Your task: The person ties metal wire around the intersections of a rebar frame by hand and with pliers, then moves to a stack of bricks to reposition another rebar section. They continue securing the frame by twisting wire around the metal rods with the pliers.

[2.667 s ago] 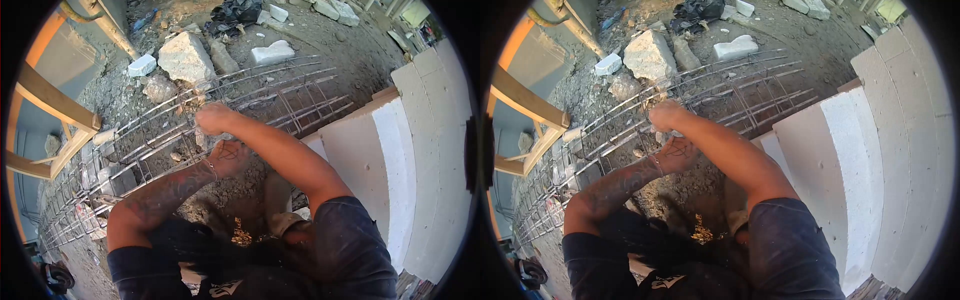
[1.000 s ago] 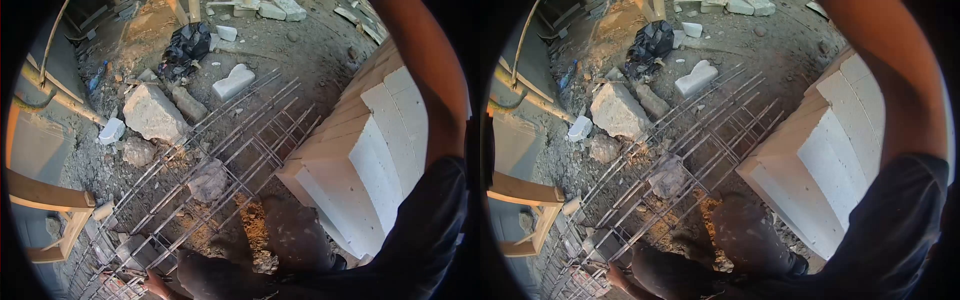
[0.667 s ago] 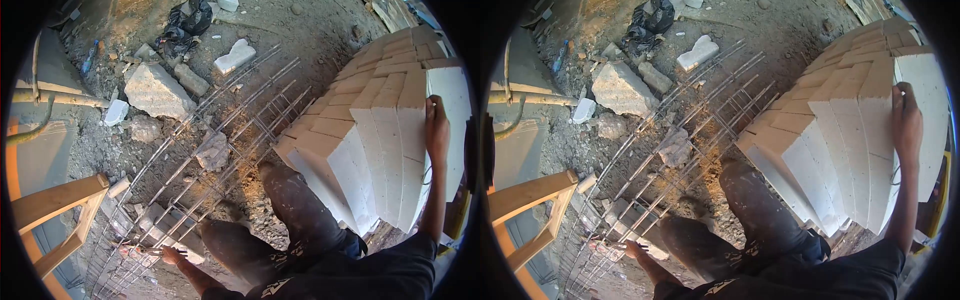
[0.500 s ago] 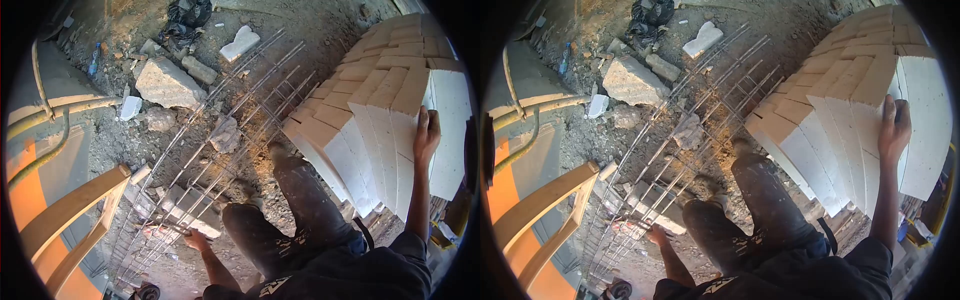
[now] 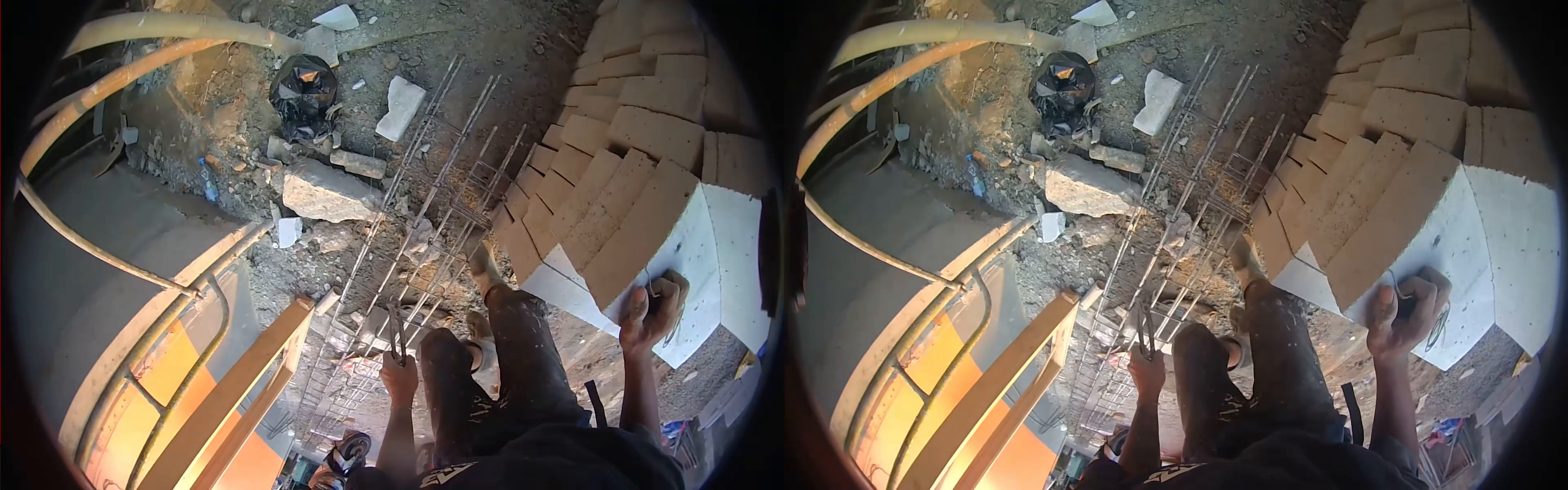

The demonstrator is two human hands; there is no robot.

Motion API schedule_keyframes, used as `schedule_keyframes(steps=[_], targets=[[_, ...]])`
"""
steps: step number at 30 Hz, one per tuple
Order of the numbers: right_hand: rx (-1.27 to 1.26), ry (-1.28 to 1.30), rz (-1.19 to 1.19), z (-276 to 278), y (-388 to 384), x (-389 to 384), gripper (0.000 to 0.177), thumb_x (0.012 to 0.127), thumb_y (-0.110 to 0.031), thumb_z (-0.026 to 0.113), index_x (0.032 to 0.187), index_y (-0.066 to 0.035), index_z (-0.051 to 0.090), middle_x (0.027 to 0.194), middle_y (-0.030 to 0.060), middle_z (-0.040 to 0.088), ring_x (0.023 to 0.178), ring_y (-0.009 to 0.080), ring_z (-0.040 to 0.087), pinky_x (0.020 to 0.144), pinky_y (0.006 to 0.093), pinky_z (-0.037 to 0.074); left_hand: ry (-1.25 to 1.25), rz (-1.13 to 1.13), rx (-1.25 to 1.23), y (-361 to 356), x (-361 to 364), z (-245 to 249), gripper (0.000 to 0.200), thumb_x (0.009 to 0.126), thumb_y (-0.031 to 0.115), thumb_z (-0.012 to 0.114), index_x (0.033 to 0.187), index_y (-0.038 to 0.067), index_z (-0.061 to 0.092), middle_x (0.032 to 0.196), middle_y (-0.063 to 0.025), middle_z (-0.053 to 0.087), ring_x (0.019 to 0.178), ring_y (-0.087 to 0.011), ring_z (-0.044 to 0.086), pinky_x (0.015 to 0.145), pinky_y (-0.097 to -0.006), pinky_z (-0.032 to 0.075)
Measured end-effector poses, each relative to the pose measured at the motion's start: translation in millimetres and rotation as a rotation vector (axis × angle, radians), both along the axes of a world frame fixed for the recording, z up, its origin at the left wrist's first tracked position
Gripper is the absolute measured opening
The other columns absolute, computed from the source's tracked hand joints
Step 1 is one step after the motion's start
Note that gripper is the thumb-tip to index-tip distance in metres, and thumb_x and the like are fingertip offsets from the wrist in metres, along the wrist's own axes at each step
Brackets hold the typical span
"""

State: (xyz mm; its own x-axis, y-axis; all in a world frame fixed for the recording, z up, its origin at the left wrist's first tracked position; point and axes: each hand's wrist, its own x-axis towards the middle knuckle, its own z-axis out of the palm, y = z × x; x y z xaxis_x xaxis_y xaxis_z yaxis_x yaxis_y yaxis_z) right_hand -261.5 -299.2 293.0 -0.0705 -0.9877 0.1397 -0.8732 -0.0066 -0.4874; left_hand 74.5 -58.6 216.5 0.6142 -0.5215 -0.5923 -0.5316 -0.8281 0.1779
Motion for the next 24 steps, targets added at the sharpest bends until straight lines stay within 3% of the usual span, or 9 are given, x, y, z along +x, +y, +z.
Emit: schedule_keyframes(steps=[4, 5, 9, 11, 14, 15, 18, 22, 24], targets=[[0.020, 0.000, -0.076, 1, 2, 3, 0.035, 0.087, -0.034, 0.055, 0.079, -0.001, 0.045, 0.084, 0.0125, 0.042, 0.077, 0.0238, 0.041, 0.066, 0.0326, 0.034, -0.208, 0.035, -0.034, -21, 43, 18, 0.020, 0.071, 0.013, 0.058, 0.079, -0.003, 0.050, 0.062, -0.0179, 0.055, 0.060, -0.0373, 0.056, 0.057, -0.0468, 0.042], [0.019, -0.016, -0.121, -1, 3, 4, 0.035, 0.087, -0.034, 0.055, 0.080, -0.002, 0.045, 0.084, 0.0128, 0.042, 0.078, 0.0239, 0.041, 0.066, 0.0328, 0.034, -0.189, 0.198, 0.136, -9, 58, 15, 0.025, 0.072, 0.019, 0.061, 0.078, -0.004, 0.051, 0.066, -0.0181, 0.057, 0.062, -0.0365, 0.057, 0.059, -0.0473, 0.042], [0.023, -0.021, -0.172, -2, 3, 8, 0.032, 0.089, -0.033, 0.051, 0.083, -0.002, 0.045, 0.085, 0.0138, 0.043, 0.079, 0.0248, 0.041, 0.067, 0.0339, 0.034, -0.089, 0.145, 0.329, 21, 98, 22, 0.037, 0.073, 0.033, 0.065, 0.071, -0.003, 0.057, 0.067, -0.0199, 0.059, 0.066, -0.0374, 0.060, 0.060, -0.0467, 0.045], [0.023, 0.034, -0.159, 0, -2, 9, 0.032, 0.090, -0.032, 0.047, 0.078, -0.002, 0.044, 0.081, 0.0135, 0.042, 0.075, 0.0251, 0.040, 0.066, 0.0351, 0.034, -0.027, -0.174, 0.451, 37, 115, 19, 0.042, 0.074, 0.039, 0.063, 0.070, -0.004, 0.060, 0.070, -0.0222, 0.061, 0.071, -0.0382, 0.062, 0.062, -0.0475, 0.046], [0.081, -0.033, -0.288, 3, -9, 12, 0.036, 0.092, -0.033, 0.043, 0.071, -0.003, 0.042, 0.074, 0.0117, 0.040, 0.069, 0.0241, 0.039, 0.062, 0.0359, 0.032, -0.037, -0.194, 0.615, -8, 126, 13, 0.047, 0.074, 0.042, 0.061, 0.072, -0.005, 0.062, 0.074, -0.0240, 0.062, 0.074, -0.0385, 0.062, 0.063, -0.0479, 0.048], [0.078, -0.066, -0.412, 5, -20, 20, 0.042, 0.093, -0.034, 0.038, 0.064, -0.003, 0.039, 0.067, 0.0094, 0.036, 0.064, 0.0232, 0.036, 0.059, 0.0364, 0.029, -0.001, -0.077, 0.560, -41, 131, 11, 0.044, 0.075, 0.039, 0.061, 0.073, -0.004, 0.062, 0.072, -0.0229, 0.062, 0.073, -0.0382, 0.062, 0.064, -0.0468, 0.048], [0.093, -0.020, -0.782, 1, -28, 30, 0.045, 0.094, -0.032, 0.039, 0.062, 0.000, 0.036, 0.061, 0.0084, 0.030, 0.057, 0.0210, 0.031, 0.053, 0.0336, 0.027, -0.063, -0.230, 0.523, -169, 140, -1, 0.035, 0.075, 0.032, 0.061, 0.075, -0.003, 0.062, 0.071, -0.0216, 0.062, 0.073, -0.0378, 0.063, 0.064, -0.0458, 0.048], [0.206, 0.057, -1.134, -1, -19, 37, 0.037, 0.093, -0.022, 0.039, 0.067, 0.003, 0.045, 0.063, 0.0128, 0.043, 0.059, 0.0221, 0.042, 0.056, 0.0333, 0.034, -0.048, -0.561, 0.360, -346, 199, -64, 0.035, 0.070, 0.029, 0.067, 0.076, -0.003, 0.056, 0.072, -0.0214, 0.061, 0.073, -0.0394, 0.060, 0.063, -0.0448, 0.045], [0.153, 0.279, -0.865, -6, 12, 29, 0.030, 0.093, -0.022, 0.042, 0.081, 0.004, 0.047, 0.066, 0.0136, 0.047, 0.058, 0.0243, 0.047, 0.053, 0.0355, 0.037, 0.013, -0.577, 0.271, -452, 205, -70, 0.032, 0.072, 0.026, 0.067, 0.075, -0.003, 0.053, 0.064, -0.0172, 0.058, 0.066, -0.0386, 0.058, 0.059, -0.0442, 0.043]])
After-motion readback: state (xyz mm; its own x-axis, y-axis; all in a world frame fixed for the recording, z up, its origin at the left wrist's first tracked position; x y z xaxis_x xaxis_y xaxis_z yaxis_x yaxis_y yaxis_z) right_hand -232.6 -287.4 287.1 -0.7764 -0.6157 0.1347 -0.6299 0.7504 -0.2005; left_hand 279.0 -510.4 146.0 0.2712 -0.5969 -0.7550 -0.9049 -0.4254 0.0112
